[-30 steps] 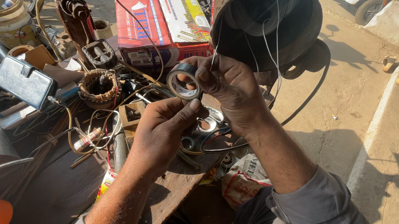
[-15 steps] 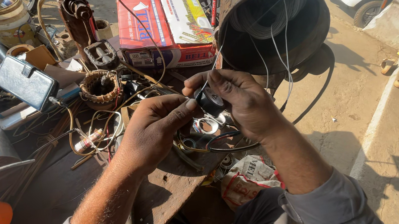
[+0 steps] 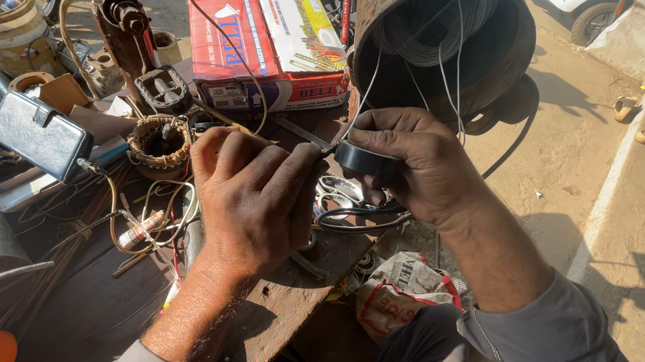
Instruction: The person wraps electrical wires with black tape, then inserts a green connector into a metal pipe and threads a yellow wire through it. The work is performed at a cluttered outdoor workstation with tools and boxes nearby.
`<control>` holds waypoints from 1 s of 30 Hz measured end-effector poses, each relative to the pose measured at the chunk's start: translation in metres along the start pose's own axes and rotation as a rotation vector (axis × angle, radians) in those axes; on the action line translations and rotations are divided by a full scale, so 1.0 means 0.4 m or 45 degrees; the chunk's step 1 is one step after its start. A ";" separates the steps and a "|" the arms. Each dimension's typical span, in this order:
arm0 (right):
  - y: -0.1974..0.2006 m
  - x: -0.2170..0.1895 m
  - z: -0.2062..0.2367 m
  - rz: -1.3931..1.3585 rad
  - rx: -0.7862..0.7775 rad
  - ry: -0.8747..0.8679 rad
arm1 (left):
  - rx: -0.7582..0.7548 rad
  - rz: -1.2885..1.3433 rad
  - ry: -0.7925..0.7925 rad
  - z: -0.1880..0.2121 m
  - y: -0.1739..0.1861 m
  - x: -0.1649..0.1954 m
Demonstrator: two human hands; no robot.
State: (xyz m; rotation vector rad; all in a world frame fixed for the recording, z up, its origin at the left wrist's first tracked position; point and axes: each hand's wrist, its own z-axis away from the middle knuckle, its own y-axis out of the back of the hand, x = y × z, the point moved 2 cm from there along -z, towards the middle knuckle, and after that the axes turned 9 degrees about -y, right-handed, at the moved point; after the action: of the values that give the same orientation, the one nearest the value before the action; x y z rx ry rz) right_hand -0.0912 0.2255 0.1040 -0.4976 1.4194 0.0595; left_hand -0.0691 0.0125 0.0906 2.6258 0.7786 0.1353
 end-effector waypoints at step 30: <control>-0.007 0.026 -0.024 -0.072 0.043 0.060 | -0.077 -0.024 -0.001 0.008 -0.020 -0.030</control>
State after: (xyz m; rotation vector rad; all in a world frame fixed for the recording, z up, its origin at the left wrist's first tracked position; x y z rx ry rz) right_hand -0.0974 0.2167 0.0943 -0.5135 1.4494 -0.0215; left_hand -0.0826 0.0109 0.0846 2.5606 0.7868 0.1501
